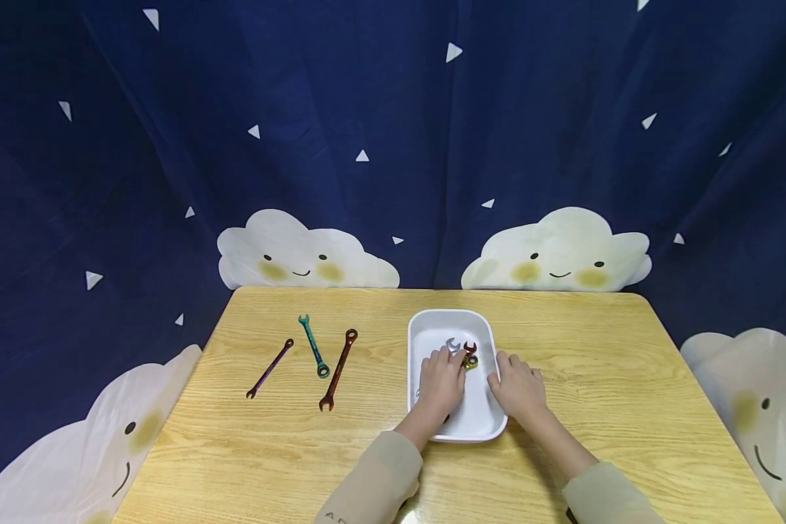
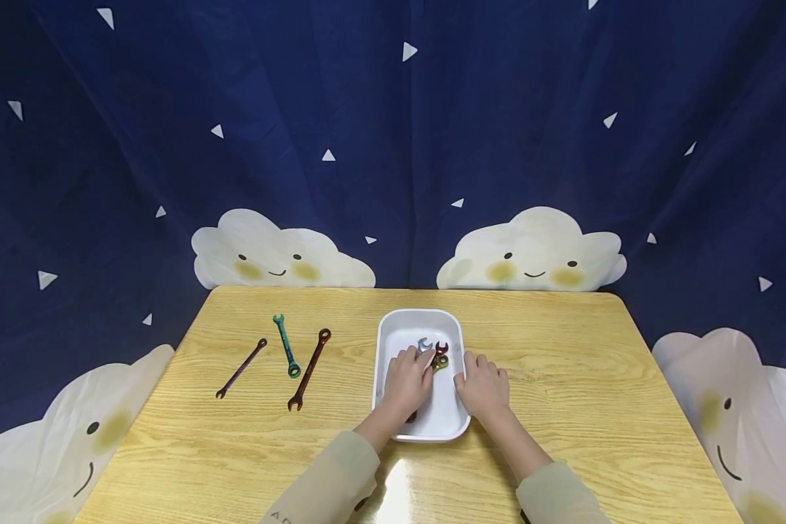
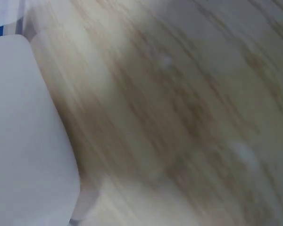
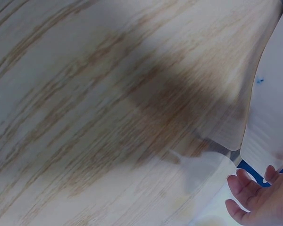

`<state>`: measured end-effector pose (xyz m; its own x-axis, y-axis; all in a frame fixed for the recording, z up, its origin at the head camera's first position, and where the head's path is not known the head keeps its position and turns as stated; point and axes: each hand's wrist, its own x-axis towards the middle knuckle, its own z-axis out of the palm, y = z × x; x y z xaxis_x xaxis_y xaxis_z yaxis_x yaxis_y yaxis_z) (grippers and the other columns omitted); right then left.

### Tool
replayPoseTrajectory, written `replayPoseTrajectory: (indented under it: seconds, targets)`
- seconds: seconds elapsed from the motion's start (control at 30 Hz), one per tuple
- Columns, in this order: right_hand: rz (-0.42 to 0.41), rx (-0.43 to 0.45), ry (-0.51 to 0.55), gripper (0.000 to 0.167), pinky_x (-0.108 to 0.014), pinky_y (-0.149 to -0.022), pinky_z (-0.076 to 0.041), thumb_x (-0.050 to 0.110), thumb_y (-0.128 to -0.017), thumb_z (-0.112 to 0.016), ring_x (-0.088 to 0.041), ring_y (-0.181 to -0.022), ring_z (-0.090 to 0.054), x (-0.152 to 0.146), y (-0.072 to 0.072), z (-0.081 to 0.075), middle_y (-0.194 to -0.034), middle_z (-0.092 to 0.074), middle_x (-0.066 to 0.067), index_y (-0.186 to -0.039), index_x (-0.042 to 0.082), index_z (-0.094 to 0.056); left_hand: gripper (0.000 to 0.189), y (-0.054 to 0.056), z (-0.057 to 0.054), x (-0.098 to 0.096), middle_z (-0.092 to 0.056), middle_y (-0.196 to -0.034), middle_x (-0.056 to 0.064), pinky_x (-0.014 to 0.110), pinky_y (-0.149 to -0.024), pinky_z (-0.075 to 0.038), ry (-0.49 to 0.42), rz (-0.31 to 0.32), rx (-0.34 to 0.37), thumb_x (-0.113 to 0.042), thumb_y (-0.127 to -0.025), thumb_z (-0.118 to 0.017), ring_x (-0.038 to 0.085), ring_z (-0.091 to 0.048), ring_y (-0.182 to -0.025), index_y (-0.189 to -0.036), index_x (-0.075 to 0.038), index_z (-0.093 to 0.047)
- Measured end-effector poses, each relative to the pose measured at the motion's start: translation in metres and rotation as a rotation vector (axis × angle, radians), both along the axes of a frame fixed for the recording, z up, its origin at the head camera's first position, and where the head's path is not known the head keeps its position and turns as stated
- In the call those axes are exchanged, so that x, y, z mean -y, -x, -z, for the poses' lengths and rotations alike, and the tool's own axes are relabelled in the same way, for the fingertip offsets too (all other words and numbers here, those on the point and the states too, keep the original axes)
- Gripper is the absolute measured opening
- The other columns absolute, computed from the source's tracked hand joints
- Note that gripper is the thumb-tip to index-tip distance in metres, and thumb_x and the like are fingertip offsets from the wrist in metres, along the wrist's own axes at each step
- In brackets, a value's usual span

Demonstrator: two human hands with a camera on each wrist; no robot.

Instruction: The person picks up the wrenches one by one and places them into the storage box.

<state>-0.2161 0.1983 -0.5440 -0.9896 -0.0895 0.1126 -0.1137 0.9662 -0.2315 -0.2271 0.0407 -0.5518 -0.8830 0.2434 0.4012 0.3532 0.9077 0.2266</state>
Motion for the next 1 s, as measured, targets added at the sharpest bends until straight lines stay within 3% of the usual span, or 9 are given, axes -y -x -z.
replayPoseTrajectory:
  seconds: [0.2,0.33,0.7,1.0]
  targets:
    - [0.004,0.007,0.008,0.032,-0.052,-0.076,-0.039,0.024,-0.088,-0.047,-0.036,-0.085,-0.054,0.000,-0.001,-0.001,-0.095,-0.053,-0.019,-0.109,0.001,-0.047,0.031,0.003,-0.008,0.011,-0.056,-0.091,0.000,0.029,-0.066,-0.039,0.067,-0.005,-0.062,-0.028,-0.083,-0.061,0.017,-0.050,-0.079,-0.113,-0.020,-0.064]
    - [0.007,0.005,0.014,0.032,-0.053,-0.076,-0.039,0.024,-0.088,-0.047,-0.037,-0.086,-0.054,0.001,-0.001,-0.002,-0.095,-0.053,-0.019,-0.109,0.001,-0.047,0.032,0.005,-0.015,0.019,-0.055,-0.090,0.001,0.030,-0.068,-0.039,0.061,-0.012,-0.071,-0.027,-0.083,-0.060,0.017,-0.050,-0.080,-0.114,-0.020,-0.063]
    - [0.004,0.008,0.009,0.032,-0.053,-0.076,-0.039,0.024,-0.088,-0.047,-0.037,-0.086,-0.054,0.001,-0.001,-0.002,-0.094,-0.053,-0.019,-0.109,0.000,-0.047,0.031,0.014,-0.023,0.043,-0.055,-0.092,0.003,0.031,-0.070,-0.041,-0.016,-0.052,-0.153,-0.024,-0.083,-0.060,0.018,-0.051,-0.081,-0.112,-0.015,-0.065]
    - [0.002,0.005,0.007,0.030,-0.053,-0.076,-0.039,0.023,-0.088,-0.047,-0.037,-0.085,-0.054,0.002,-0.001,-0.002,-0.094,-0.053,-0.019,-0.107,0.001,-0.047,0.033,0.022,-0.026,0.068,-0.056,-0.096,0.009,0.035,-0.074,-0.041,-0.135,-0.111,-0.155,-0.019,-0.082,-0.060,0.023,-0.051,-0.083,-0.114,-0.010,-0.062]
